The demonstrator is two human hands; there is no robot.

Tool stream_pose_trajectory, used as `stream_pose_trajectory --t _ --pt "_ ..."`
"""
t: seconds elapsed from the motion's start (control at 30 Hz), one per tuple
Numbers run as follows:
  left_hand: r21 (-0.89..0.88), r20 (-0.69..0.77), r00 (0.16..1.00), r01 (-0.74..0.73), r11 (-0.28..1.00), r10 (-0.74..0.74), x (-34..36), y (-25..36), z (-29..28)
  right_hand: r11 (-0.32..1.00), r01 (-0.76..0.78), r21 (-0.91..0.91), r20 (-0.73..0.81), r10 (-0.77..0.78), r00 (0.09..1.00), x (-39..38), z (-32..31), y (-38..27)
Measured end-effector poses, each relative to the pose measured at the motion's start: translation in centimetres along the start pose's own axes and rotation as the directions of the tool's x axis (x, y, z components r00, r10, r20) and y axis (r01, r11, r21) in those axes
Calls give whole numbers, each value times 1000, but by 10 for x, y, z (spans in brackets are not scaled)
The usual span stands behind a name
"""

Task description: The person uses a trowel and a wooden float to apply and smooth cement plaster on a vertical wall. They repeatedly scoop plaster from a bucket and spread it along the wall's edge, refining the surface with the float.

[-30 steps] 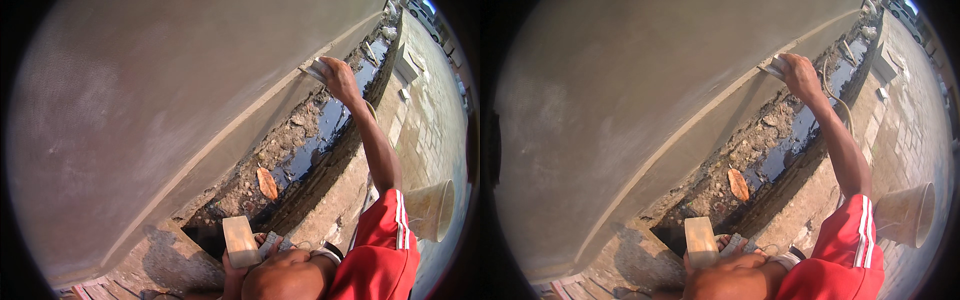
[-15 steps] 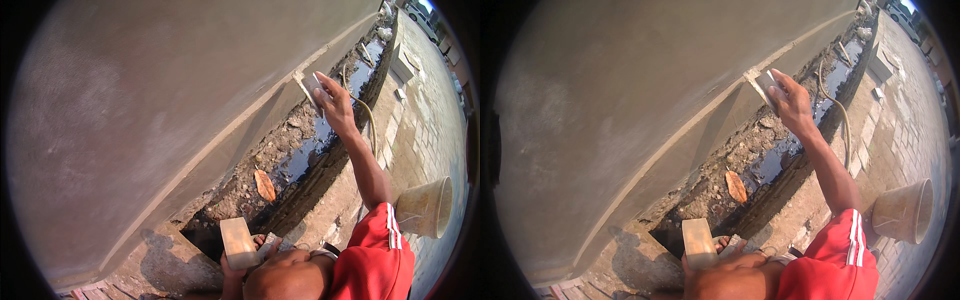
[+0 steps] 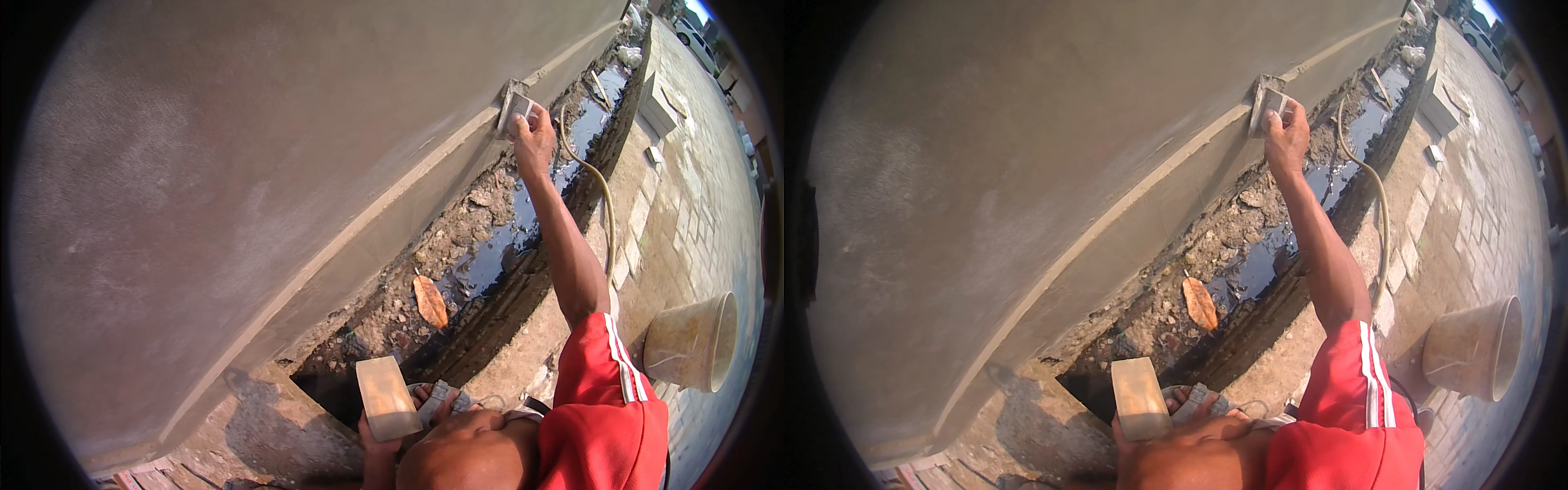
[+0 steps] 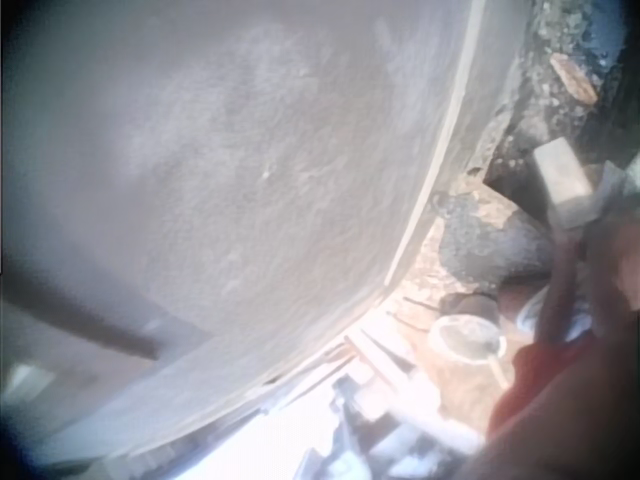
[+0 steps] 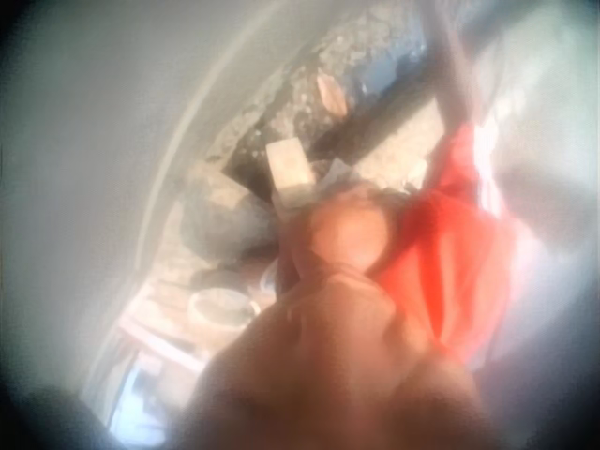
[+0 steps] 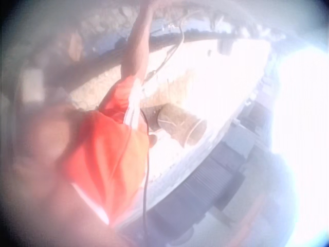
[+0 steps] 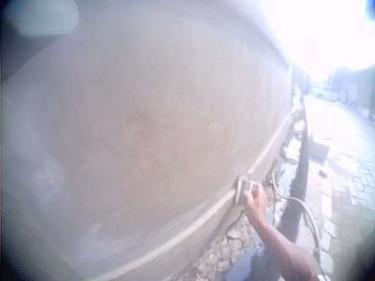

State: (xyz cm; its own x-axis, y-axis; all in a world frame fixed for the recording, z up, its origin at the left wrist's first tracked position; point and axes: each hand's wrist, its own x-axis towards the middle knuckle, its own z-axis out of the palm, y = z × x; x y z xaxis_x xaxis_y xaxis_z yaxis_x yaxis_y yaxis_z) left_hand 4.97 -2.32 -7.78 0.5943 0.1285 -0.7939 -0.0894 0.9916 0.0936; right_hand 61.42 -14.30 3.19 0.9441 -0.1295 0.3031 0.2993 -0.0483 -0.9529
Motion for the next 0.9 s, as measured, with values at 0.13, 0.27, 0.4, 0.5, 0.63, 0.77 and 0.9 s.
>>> stream_pose_trajectory --t 0.13,0.27,0.4,0.5,0.63,0.77,0.9 --pt "35 73 997 -10 999 8 10 -4 -9 991 -55 -125 123 70 990 -70 -4 46" --pt "-139 7 999 43 989 -43 -1 1 4 966 -252 63 134 242 961 -90 -29 28" --pt "-144 132 991 -2 990 21 -3 -1 0 963 -186 195 35 183 983 -28 -36 -6" --pt "-121 182 982 -38 992 60 -5 -6 4 968 -45 248 42 36 998 1 -19 -26" --pt "29 141 987 -81 996 77 -11 -11 31 998 -34 46 41 32 999 -44 20 -10" --pt "42 202 979 -9 999 0 -17 -14 68 990 -141 2 261 136 956 -135 6 34" --pt "98 273 960 -89 991 60 -17 -9 43 980 -196 -37 201 200 959 -121 -27 -6"
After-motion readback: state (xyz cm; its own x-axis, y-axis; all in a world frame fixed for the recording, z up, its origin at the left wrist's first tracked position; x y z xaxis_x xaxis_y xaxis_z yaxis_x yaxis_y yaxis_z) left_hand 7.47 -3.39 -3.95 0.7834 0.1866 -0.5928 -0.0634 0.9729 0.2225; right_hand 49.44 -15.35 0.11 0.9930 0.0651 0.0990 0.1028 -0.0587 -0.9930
